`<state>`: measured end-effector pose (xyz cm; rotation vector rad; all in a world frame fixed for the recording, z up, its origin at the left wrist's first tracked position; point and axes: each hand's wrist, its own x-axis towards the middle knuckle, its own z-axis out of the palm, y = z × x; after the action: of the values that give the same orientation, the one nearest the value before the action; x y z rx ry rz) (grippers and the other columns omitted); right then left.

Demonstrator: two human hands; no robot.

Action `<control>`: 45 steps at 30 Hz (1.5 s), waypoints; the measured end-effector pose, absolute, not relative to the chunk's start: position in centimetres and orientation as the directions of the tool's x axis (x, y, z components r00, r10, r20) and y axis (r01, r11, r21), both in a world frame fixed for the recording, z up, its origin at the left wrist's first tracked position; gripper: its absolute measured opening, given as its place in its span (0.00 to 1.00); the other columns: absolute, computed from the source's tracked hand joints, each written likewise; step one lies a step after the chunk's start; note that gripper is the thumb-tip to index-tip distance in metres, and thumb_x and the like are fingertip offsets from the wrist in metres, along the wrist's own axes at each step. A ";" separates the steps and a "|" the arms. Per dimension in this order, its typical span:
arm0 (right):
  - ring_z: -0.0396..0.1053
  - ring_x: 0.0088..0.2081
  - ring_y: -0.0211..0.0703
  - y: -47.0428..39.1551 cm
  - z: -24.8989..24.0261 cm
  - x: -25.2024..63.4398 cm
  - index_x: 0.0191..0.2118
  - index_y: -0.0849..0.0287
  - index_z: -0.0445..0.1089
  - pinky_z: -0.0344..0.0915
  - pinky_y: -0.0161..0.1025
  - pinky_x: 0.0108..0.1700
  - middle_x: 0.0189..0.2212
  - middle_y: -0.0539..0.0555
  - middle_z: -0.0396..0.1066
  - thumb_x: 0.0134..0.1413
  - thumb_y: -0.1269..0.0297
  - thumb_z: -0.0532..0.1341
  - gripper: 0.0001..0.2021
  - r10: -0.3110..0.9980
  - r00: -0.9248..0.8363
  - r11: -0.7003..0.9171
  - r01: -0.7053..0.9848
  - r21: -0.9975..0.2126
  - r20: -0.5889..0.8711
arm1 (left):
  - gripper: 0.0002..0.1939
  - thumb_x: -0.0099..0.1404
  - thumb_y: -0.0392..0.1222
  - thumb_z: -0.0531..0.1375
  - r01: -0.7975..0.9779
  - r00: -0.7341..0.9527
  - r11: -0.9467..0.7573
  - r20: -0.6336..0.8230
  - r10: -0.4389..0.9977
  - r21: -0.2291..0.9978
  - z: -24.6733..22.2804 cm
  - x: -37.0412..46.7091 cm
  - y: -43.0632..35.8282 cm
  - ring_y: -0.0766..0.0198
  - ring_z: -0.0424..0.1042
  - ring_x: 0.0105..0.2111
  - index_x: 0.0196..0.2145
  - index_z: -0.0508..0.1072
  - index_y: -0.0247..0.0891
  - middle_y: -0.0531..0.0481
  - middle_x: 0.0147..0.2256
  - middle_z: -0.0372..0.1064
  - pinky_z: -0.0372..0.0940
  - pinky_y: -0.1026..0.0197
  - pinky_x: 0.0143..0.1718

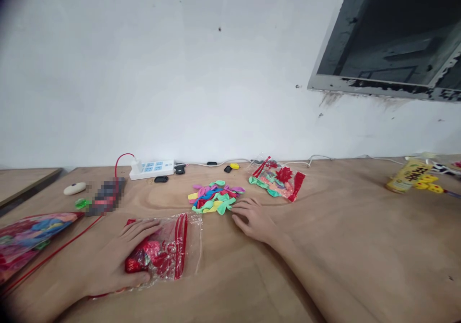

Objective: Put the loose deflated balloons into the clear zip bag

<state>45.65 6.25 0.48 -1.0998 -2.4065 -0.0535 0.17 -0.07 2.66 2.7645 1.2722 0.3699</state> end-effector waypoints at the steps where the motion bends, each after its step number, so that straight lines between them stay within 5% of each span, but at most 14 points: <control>1: 0.73 0.56 0.55 6.4 0.3 45.7 0.55 0.51 0.79 0.68 0.55 0.59 0.52 0.57 0.79 0.73 0.60 0.58 0.14 0.700 -0.532 0.666 0.726 -0.168 0.477 | 0.49 0.59 0.75 0.65 0.743 0.625 -0.649 0.180 0.760 0.161 2.9 0.3 -0.1 0.40 0.72 0.61 0.70 0.65 0.49 0.41 0.67 0.67 0.65 0.42 0.63; 7: 0.70 0.62 0.57 6.4 0.0 45.1 0.64 0.52 0.71 0.67 0.59 0.63 0.60 0.59 0.74 0.73 0.60 0.57 0.19 0.676 -0.443 0.655 0.728 -0.203 0.589 | 0.50 0.59 0.74 0.67 0.751 0.611 -0.631 0.157 0.776 0.193 2.9 0.3 -0.2 0.38 0.69 0.63 0.70 0.65 0.46 0.40 0.68 0.65 0.64 0.41 0.65; 18: 0.63 0.67 0.60 5.3 -0.2 44.1 0.62 0.41 0.75 0.60 0.64 0.67 0.65 0.53 0.70 0.74 0.53 0.59 0.17 0.714 -0.635 0.699 0.675 -0.237 0.295 | 0.50 0.62 0.72 0.67 0.734 0.622 -0.641 0.156 0.767 0.227 1.4 -0.5 0.1 0.39 0.64 0.68 0.74 0.58 0.49 0.42 0.71 0.59 0.61 0.39 0.68; 27: 0.67 0.64 0.55 5.4 -0.5 43.6 0.68 0.51 0.68 0.65 0.57 0.65 0.63 0.59 0.71 0.76 0.61 0.54 0.21 0.664 -0.610 0.735 0.641 -0.224 0.433 | 0.50 0.63 0.73 0.65 0.745 0.622 -0.631 0.115 0.774 0.216 1.9 -0.2 0.1 0.40 0.63 0.68 0.73 0.59 0.46 0.41 0.72 0.58 0.61 0.39 0.68; 36: 0.53 0.73 0.56 2.0 1.4 39.6 0.77 0.62 0.47 0.56 0.57 0.72 0.70 0.66 0.59 0.72 0.65 0.56 0.33 0.416 -0.744 0.882 0.470 -0.032 0.523 | 0.50 0.63 0.73 0.65 0.748 0.617 -0.620 0.097 0.781 0.237 1.5 -0.4 0.2 0.39 0.61 0.69 0.74 0.58 0.47 0.42 0.73 0.56 0.58 0.38 0.70; 45: 0.63 0.67 0.51 3.1 2.2 34.9 0.63 0.60 0.71 0.58 0.51 0.71 0.60 0.58 0.74 0.75 0.63 0.55 0.18 0.370 -0.883 0.915 0.292 -0.279 0.287 | 0.52 0.60 0.75 0.66 0.746 0.605 -0.611 0.114 0.788 0.263 1.8 -0.2 0.1 0.38 0.64 0.67 0.72 0.61 0.46 0.40 0.71 0.60 0.60 0.37 0.68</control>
<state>34.89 3.06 2.18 -0.4884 -2.7386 0.3259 -0.19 0.09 1.75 2.6416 1.2766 0.3256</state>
